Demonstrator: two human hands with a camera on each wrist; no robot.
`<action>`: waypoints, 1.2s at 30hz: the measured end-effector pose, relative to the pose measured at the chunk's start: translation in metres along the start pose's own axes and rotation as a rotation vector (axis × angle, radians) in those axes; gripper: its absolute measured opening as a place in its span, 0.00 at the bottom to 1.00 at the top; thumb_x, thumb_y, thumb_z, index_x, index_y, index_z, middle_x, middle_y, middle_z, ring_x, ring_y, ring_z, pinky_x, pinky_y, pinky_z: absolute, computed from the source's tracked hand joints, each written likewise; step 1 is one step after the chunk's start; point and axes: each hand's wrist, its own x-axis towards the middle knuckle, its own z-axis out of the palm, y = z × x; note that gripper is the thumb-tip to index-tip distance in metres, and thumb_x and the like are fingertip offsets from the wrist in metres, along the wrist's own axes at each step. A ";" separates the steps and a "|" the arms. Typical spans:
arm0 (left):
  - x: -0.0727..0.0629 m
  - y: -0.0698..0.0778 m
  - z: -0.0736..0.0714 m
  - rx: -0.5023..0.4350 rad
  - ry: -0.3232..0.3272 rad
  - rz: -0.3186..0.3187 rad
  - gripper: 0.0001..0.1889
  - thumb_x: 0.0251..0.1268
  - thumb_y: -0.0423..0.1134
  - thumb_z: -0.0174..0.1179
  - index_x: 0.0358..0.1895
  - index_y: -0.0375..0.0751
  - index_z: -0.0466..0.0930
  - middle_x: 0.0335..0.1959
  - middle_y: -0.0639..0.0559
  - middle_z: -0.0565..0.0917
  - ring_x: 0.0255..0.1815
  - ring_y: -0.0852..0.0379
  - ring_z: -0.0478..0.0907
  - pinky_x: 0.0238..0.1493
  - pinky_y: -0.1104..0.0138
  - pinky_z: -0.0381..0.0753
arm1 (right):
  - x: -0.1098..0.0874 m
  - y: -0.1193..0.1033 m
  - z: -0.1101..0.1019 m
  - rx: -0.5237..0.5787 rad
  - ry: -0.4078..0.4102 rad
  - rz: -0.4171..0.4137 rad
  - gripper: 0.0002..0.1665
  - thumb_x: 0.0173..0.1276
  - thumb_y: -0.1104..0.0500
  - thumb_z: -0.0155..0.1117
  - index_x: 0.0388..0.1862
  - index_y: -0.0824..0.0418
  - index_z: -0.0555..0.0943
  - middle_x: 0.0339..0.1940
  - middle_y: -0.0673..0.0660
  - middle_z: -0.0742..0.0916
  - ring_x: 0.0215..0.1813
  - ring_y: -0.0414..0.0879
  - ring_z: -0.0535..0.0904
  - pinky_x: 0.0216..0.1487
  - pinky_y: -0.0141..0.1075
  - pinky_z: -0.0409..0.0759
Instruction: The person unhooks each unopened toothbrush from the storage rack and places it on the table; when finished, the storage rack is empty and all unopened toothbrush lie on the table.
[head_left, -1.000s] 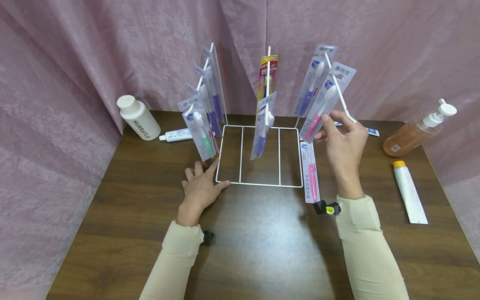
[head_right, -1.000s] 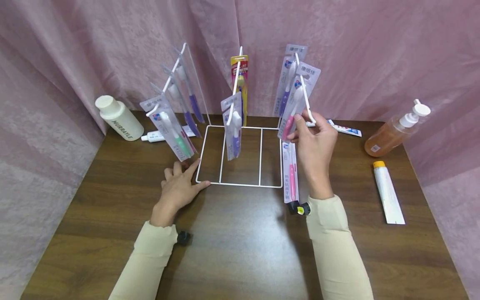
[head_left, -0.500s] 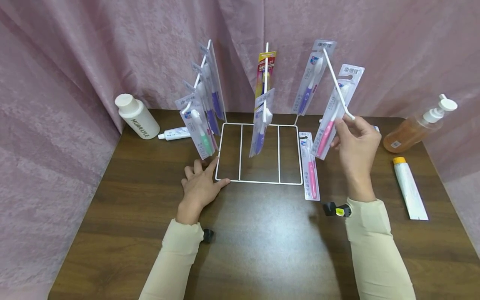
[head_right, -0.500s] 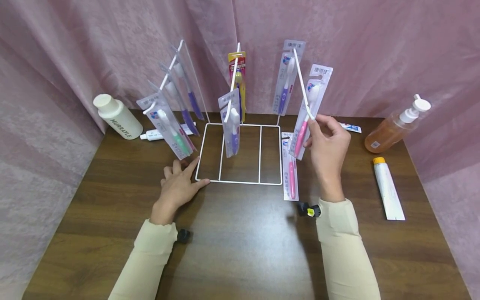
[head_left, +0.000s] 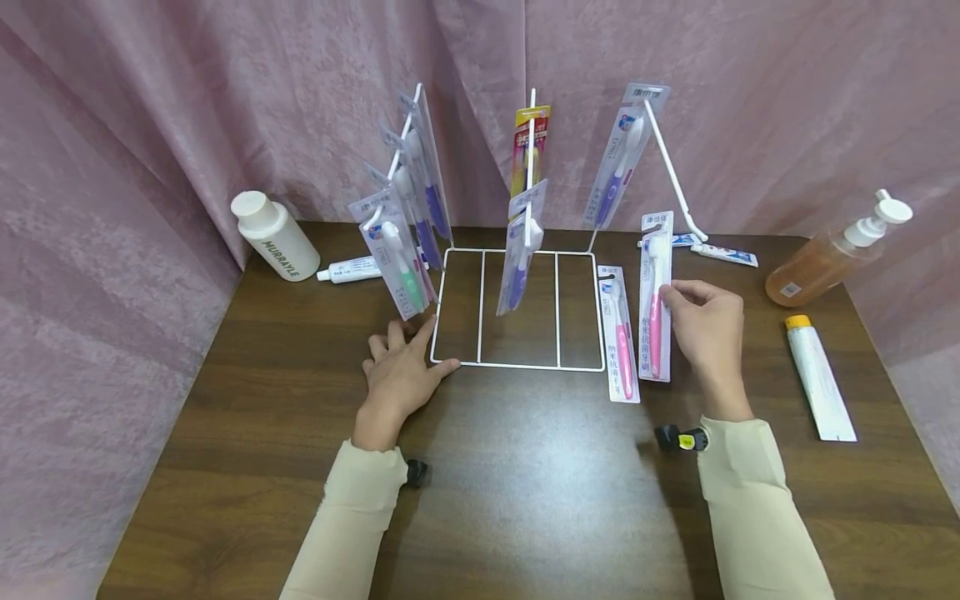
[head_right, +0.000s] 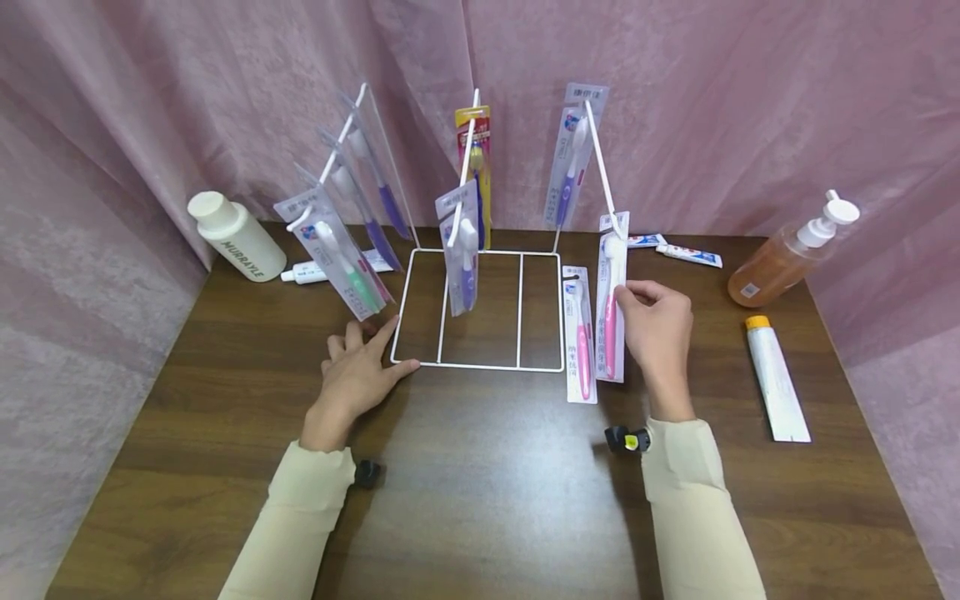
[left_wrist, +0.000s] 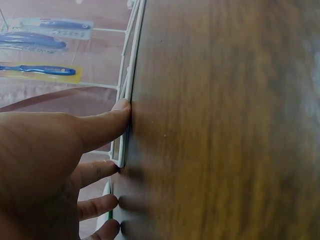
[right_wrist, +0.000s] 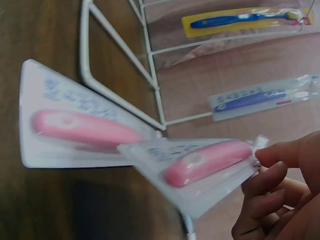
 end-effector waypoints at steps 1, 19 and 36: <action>0.000 0.000 0.000 0.000 0.001 0.000 0.48 0.81 0.63 0.68 0.95 0.58 0.57 0.86 0.32 0.61 0.78 0.23 0.59 0.73 0.28 0.69 | 0.000 0.003 0.001 -0.017 -0.014 -0.002 0.26 0.89 0.46 0.64 0.72 0.60 0.90 0.65 0.62 0.92 0.51 0.41 0.79 0.47 0.29 0.78; 0.000 -0.002 0.002 -0.010 0.005 0.001 0.47 0.82 0.63 0.68 0.95 0.59 0.57 0.87 0.31 0.60 0.78 0.24 0.58 0.73 0.28 0.68 | 0.007 0.026 0.017 -0.075 -0.127 0.035 0.24 0.88 0.55 0.63 0.69 0.70 0.89 0.66 0.72 0.91 0.54 0.50 0.80 0.44 0.30 0.76; -0.004 0.002 -0.001 -0.010 0.022 0.004 0.46 0.82 0.61 0.69 0.95 0.56 0.59 0.86 0.30 0.61 0.77 0.23 0.59 0.73 0.27 0.68 | 0.011 0.035 0.019 -0.129 -0.166 0.088 0.27 0.91 0.52 0.60 0.72 0.72 0.87 0.72 0.75 0.88 0.63 0.61 0.81 0.52 0.40 0.75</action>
